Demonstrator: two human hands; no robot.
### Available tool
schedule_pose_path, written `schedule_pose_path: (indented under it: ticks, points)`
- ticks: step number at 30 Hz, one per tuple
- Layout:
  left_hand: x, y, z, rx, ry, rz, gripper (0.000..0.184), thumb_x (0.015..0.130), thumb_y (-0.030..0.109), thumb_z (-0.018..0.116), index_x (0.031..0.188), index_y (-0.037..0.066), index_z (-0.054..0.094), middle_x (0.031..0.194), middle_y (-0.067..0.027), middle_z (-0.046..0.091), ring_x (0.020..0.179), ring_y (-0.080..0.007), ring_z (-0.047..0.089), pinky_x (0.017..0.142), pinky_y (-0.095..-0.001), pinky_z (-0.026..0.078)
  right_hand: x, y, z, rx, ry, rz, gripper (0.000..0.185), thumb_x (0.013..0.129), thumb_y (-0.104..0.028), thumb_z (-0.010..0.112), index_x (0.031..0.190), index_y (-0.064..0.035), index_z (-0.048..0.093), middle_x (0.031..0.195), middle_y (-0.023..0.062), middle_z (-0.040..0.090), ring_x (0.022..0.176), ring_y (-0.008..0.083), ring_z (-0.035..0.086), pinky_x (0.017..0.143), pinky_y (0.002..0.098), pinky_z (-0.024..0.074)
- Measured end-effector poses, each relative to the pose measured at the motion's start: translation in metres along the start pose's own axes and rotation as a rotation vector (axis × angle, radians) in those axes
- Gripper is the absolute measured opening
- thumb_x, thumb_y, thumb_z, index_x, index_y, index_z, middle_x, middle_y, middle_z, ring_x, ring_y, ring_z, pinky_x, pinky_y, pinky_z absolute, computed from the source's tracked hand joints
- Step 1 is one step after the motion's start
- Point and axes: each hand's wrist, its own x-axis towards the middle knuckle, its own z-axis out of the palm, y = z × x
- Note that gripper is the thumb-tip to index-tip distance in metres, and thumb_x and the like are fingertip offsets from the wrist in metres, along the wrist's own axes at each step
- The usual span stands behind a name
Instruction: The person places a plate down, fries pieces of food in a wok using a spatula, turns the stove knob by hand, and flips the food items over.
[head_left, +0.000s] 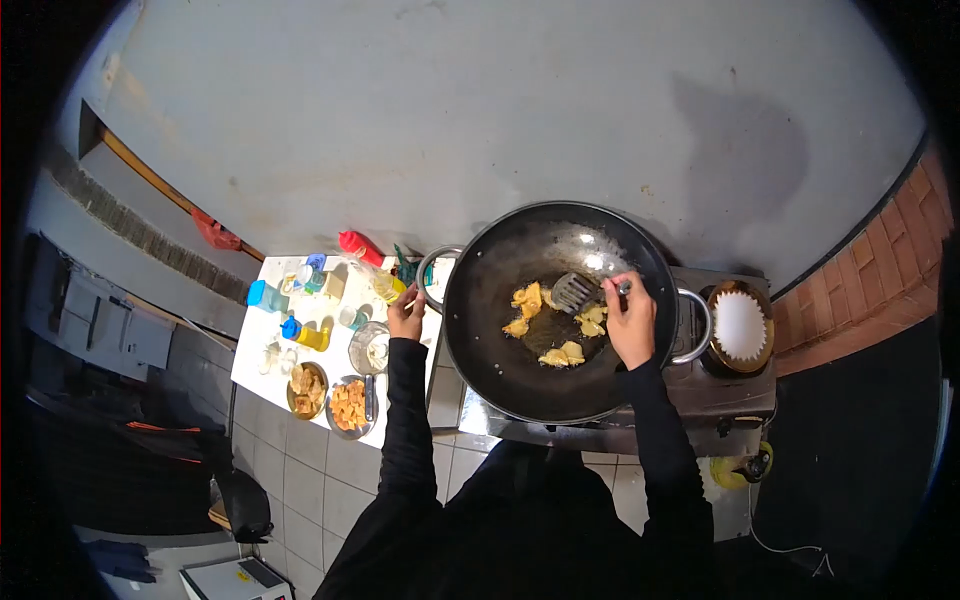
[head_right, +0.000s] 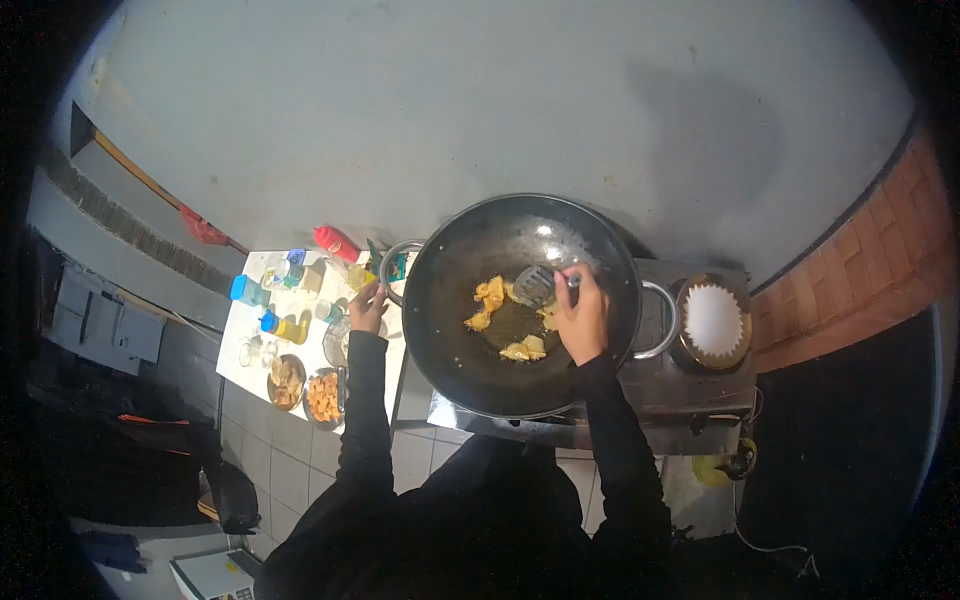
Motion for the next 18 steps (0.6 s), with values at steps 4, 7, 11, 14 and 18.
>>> schedule_pose_path:
  ticks: [4, 7, 11, 14, 18]
  points:
    - [-0.009, 0.021, 0.000, 0.016, 0.005, -0.103, 0.039, 0.089, 0.023, 0.063, 0.122, 0.003, 0.057, 0.105, -0.0102, 0.062, 0.085, -0.0141, 0.061, 0.066, -0.0255, 0.051, 0.005, 0.009, -0.022, 0.192, 0.045, -0.015, 0.013, 0.088, -0.012, 0.061, 0.091, -0.0006, 0.056, 0.078, 0.0141, 0.064, 0.067, 0.0196, 0.062, 0.060, 0.0306, 0.0458]
    - [-0.012, 0.031, -0.009, -0.058, 0.045, -0.133, 0.040, 0.089, 0.025, 0.063, 0.124, 0.007, 0.056, 0.106, -0.0081, 0.061, 0.086, -0.0137, 0.060, 0.068, -0.0259, 0.051, 0.001, 0.000, -0.045, 0.312, -0.028, 0.004, 0.011, 0.090, -0.010, 0.061, 0.089, -0.0008, 0.054, 0.071, 0.0044, 0.060, 0.060, 0.0082, 0.057, 0.052, 0.0228, 0.0423]
    - [-0.021, 0.036, -0.021, -0.170, 0.130, -0.190, 0.042, 0.089, 0.028, 0.063, 0.124, 0.007, 0.054, 0.108, -0.0094, 0.061, 0.093, -0.0160, 0.060, 0.074, -0.0288, 0.050, -0.014, -0.004, -0.064, 0.315, -0.030, 0.118, 0.010, 0.090, -0.008, 0.059, 0.090, -0.0007, 0.053, 0.073, 0.0044, 0.059, 0.055, 0.0068, 0.053, 0.050, 0.0223, 0.0397]
    - [-0.035, 0.030, -0.025, -0.260, 0.174, -0.218, 0.044, 0.089, 0.031, 0.063, 0.125, 0.007, 0.054, 0.114, -0.0102, 0.059, 0.098, -0.0177, 0.059, 0.078, -0.0312, 0.050, -0.030, -0.014, -0.070, 0.298, -0.014, 0.151, 0.009, 0.091, -0.008, 0.059, 0.090, -0.0008, 0.053, 0.074, 0.0040, 0.059, 0.053, 0.0061, 0.052, 0.047, 0.0214, 0.0385]
    - [-0.046, 0.025, -0.030, -0.239, 0.166, -0.278, 0.044, 0.088, 0.030, 0.065, 0.124, 0.007, 0.055, 0.115, -0.0081, 0.059, 0.098, -0.0160, 0.059, 0.077, -0.0291, 0.049, -0.052, -0.029, -0.061, 0.351, 0.060, 0.188, 0.009, 0.091, -0.008, 0.057, 0.091, -0.0005, 0.053, 0.079, 0.0063, 0.063, 0.053, 0.0058, 0.053, 0.042, 0.0195, 0.0385]
